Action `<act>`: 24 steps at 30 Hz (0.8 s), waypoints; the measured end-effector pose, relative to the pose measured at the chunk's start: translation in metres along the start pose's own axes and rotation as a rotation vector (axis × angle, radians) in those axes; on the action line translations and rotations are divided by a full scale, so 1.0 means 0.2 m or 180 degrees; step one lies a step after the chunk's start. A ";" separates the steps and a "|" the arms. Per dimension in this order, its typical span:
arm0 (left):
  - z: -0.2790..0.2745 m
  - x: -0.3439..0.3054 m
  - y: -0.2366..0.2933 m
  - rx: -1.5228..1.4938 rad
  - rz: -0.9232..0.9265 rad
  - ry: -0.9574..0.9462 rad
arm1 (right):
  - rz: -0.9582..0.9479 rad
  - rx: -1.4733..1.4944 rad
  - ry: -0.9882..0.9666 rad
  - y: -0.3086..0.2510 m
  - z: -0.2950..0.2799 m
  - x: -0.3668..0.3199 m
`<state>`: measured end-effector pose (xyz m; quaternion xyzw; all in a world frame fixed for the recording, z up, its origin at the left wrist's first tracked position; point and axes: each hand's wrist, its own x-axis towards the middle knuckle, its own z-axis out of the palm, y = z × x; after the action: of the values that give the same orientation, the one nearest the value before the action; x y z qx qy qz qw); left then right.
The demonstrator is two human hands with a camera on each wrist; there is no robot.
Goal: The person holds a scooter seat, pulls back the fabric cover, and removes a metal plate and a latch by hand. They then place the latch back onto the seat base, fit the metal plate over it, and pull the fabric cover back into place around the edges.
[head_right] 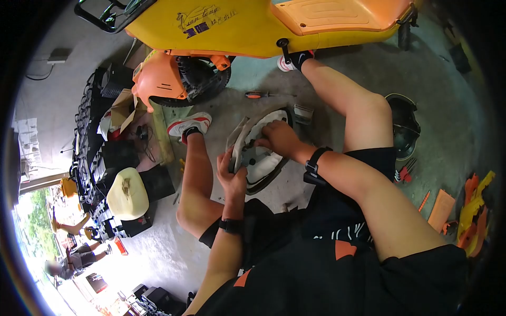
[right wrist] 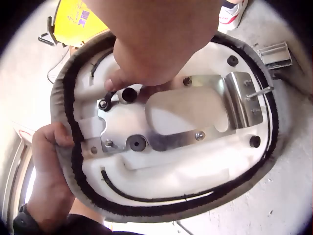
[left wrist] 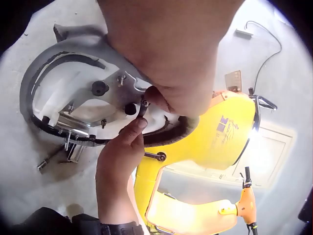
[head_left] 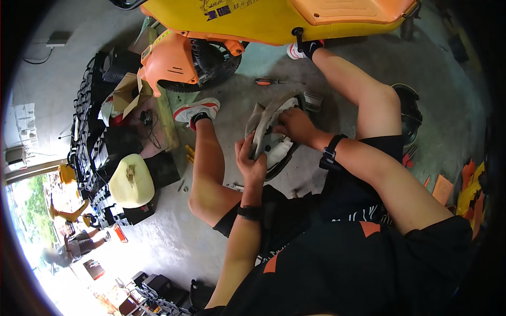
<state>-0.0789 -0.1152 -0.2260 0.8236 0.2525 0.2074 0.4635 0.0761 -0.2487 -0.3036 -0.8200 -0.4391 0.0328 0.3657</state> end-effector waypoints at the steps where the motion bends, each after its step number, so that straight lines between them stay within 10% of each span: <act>1: 0.00 0.00 0.00 -0.0001 0.0001 0.0000 | -0.0001 -0.0001 0.0000 0.00 0.03 -0.02; 12: 0.10 -0.09 0.01 0.0023 -0.0393 0.0702 | 0.1812 0.1640 -0.0581 -0.22 0.13 -0.16; 24: 0.11 -0.13 0.02 0.0201 -0.0543 0.0748 | 0.2423 0.1552 -0.1188 -0.36 0.15 -0.19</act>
<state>-0.0865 -0.1464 -0.2362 0.7834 0.3805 0.2542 0.4205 -0.0093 -0.2349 -0.2909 -0.7929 -0.1458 0.4125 0.4242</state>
